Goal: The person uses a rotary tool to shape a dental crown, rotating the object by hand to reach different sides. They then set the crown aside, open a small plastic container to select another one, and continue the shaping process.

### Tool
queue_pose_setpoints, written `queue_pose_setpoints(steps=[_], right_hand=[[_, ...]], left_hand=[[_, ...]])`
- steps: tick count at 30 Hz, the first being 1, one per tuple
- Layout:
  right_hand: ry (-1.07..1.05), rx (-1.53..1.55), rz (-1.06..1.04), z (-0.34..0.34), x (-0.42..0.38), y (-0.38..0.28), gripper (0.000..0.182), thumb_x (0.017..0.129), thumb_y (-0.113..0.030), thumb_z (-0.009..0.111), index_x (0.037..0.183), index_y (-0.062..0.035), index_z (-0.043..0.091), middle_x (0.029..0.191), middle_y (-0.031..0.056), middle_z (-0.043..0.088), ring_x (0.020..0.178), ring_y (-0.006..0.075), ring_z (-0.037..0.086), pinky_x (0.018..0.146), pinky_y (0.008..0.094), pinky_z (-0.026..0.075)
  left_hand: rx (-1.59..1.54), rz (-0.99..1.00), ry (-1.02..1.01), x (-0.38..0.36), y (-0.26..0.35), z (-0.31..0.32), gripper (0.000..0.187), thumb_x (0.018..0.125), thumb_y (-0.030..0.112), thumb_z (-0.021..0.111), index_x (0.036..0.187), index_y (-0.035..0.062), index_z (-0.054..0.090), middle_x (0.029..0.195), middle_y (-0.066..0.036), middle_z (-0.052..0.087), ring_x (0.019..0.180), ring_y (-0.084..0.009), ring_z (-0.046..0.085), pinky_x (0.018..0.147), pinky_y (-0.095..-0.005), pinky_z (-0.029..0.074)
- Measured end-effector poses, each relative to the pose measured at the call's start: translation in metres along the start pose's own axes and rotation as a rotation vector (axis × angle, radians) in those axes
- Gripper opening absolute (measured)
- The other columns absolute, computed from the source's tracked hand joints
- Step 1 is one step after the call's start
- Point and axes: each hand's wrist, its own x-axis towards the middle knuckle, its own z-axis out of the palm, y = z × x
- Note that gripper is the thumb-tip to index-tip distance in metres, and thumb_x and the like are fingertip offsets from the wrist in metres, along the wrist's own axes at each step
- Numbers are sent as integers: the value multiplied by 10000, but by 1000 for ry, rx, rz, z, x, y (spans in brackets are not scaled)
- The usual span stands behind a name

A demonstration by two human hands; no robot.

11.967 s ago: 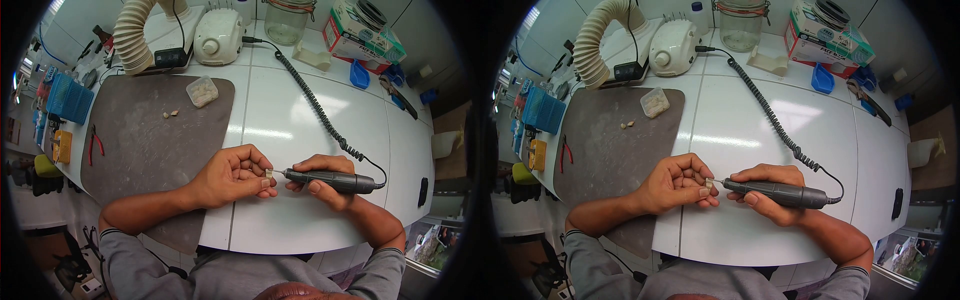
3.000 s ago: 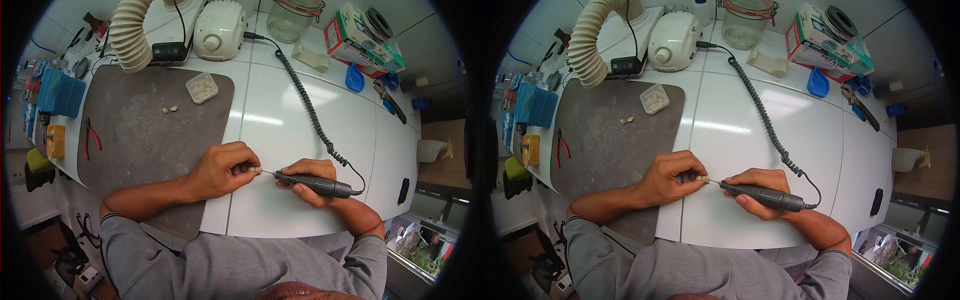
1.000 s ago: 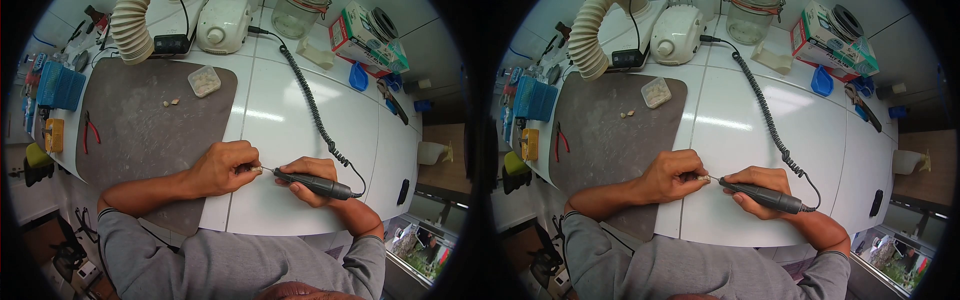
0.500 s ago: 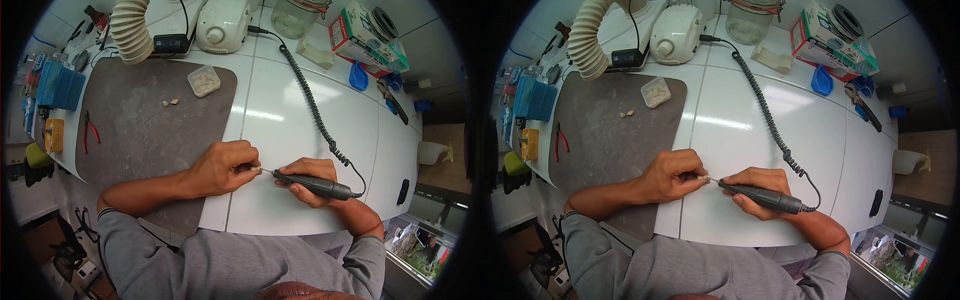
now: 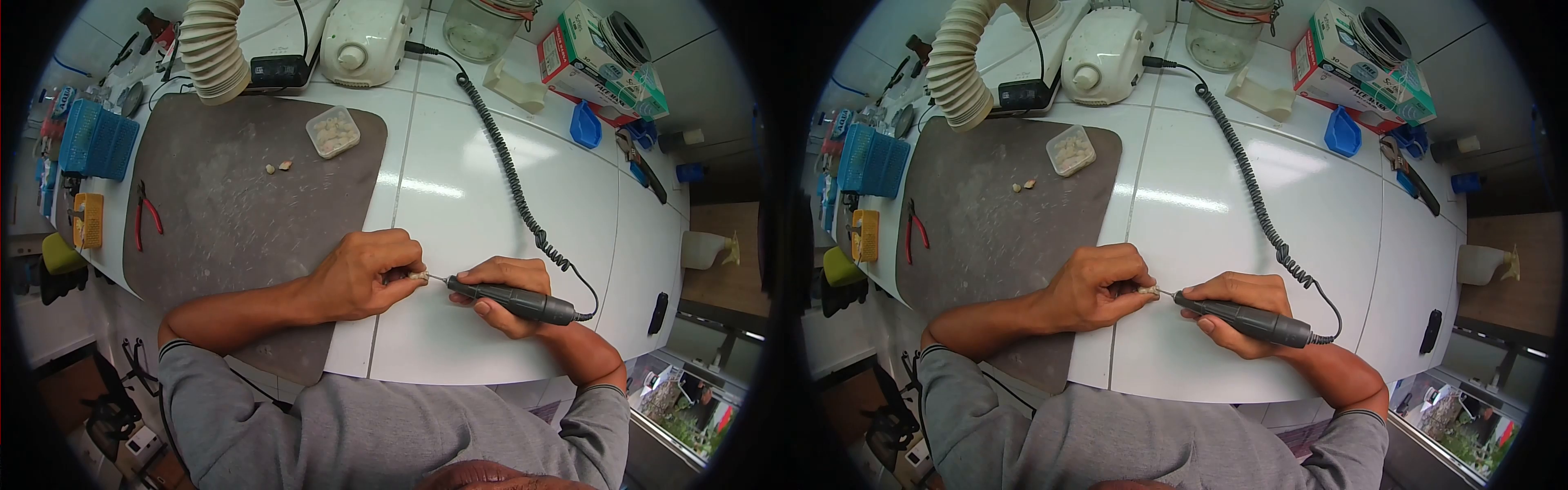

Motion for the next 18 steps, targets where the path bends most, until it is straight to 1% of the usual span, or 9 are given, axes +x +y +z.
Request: queue_pose_setpoints(steps=[2, 5, 8, 11, 14, 18], right_hand=[[-6, -19, -40, 1, 1, -1, 282, 901, -126, 736, 1131, 38, 732, 948, 148, 796, 839, 234, 796, 755, 318, 644], [-8, 15, 50, -1, -1, -1, 285, 901, -135, 740, 1129, 36, 733, 956, 148, 796, 837, 237, 795, 758, 318, 643], [-26, -41, -35, 1, 1, -2, 283, 906, -141, 736, 1126, 38, 733, 939, 145, 797, 837, 238, 796, 757, 317, 643], [-11, -2, -4, -1, 1, -3, 284, 906, -142, 735, 1125, 40, 732, 941, 151, 796, 839, 242, 797, 754, 318, 645], [10, 40, 7, -1, -2, 0, 282, 908, -139, 729, 1125, 41, 732, 941, 156, 796, 840, 241, 799, 753, 319, 646], [2, 19, -7, 0, 0, 0, 283, 907, -140, 724, 1125, 41, 731, 942, 158, 796, 843, 239, 799, 756, 318, 646]], left_hand=[[8, -10, -10, -1, -1, 0, 120, 853, 35, 816, 905, -12, 719, 809, -79, 662, 678, -158, 640, 542, -299, 481], [-1, -2, -4, 0, -1, 0, 119, 855, 35, 814, 906, -12, 718, 807, -80, 662, 677, -157, 640, 542, -297, 481], [-17, -2, 6, 0, -2, 1, 121, 856, 34, 815, 909, -11, 715, 815, -81, 664, 670, -156, 639, 539, -296, 480], [-13, -27, 2, 1, 2, -2, 126, 855, 30, 817, 911, -10, 711, 826, -80, 666, 664, -152, 638, 535, -292, 477], [-10, 14, 14, 1, 1, -1, 131, 851, 26, 820, 910, -9, 709, 831, -78, 667, 662, -150, 637, 532, -287, 475], [-11, 22, 14, 1, -1, 0, 135, 849, 27, 822, 915, -9, 710, 829, -79, 666, 670, -150, 642, 537, -287, 481]])
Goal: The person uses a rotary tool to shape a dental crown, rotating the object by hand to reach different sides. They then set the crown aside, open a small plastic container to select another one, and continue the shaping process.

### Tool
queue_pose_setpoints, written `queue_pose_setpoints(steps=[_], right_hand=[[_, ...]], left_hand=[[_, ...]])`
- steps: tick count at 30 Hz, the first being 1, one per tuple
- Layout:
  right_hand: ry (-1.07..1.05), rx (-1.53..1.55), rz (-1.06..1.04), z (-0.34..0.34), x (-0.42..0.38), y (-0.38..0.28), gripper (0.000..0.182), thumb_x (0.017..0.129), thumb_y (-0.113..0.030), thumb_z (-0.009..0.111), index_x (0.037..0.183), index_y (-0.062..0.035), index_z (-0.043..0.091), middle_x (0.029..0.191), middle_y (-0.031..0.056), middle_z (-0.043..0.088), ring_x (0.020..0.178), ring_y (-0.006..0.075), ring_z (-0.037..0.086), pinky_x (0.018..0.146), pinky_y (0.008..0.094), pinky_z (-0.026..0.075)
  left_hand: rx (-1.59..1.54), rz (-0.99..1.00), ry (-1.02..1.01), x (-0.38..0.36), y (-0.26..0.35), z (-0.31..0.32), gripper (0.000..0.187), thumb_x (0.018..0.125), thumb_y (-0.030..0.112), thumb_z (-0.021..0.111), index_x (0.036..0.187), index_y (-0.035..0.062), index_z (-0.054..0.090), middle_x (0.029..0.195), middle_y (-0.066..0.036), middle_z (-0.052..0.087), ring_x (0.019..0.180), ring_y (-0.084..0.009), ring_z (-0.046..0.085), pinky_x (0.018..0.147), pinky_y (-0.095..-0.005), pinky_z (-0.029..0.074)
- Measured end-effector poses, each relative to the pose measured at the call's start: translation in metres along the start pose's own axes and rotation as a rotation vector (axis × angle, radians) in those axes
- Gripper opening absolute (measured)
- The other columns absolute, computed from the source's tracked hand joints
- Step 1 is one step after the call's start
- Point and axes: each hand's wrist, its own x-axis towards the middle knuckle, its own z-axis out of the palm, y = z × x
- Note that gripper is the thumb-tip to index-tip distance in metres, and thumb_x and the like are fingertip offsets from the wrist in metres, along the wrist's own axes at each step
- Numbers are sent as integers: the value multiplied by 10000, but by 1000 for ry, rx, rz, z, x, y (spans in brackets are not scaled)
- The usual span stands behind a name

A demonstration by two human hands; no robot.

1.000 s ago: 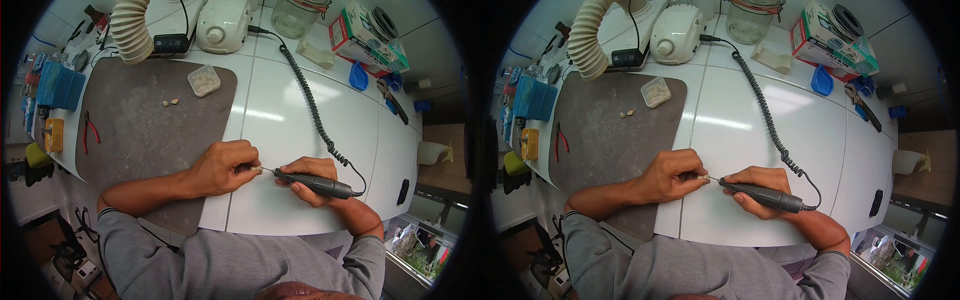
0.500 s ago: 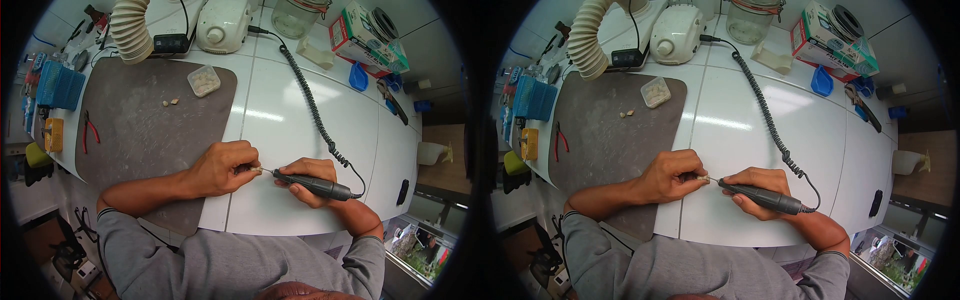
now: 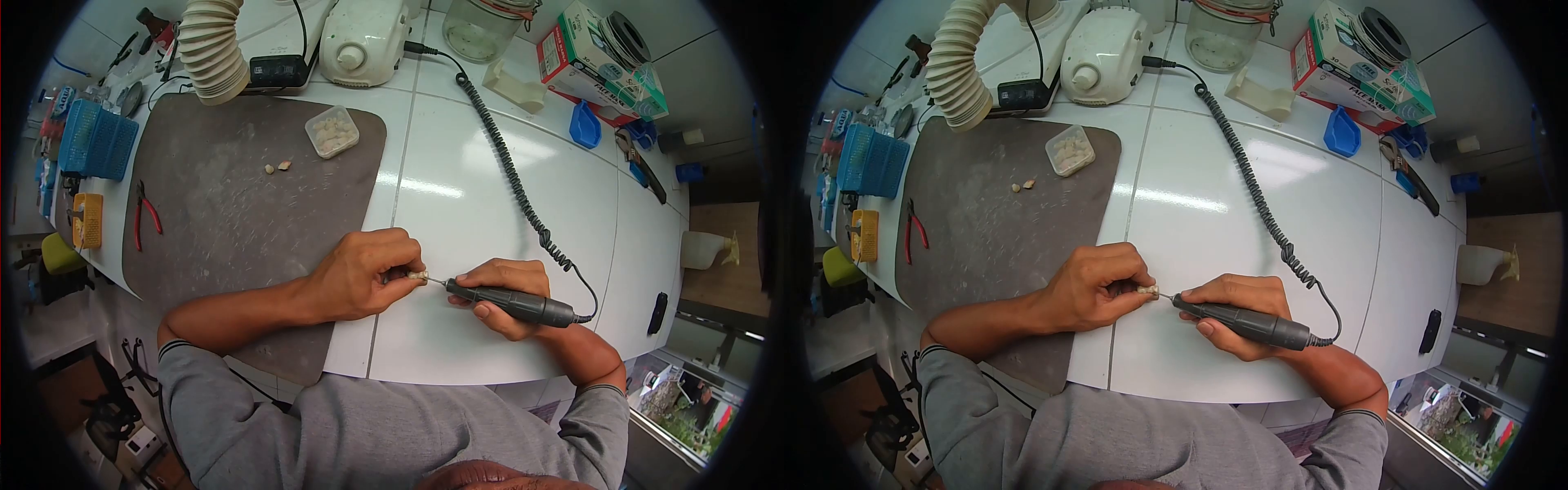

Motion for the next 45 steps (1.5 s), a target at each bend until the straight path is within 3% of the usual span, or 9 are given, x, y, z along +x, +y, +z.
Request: queue_pose_setpoints(steps=[45], right_hand=[[-15, -18, 20, -1, 1, -3, 287, 902, -119, 733, 1143, 38, 727, 947, 150, 798, 851, 241, 802, 764, 312, 644]], left_hand=[[22, -29, -55, -2, -2, 0, 138, 855, 14, 815, 943, 3, 708, 881, -84, 668, 752, -193, 668, 584, -311, 515]])
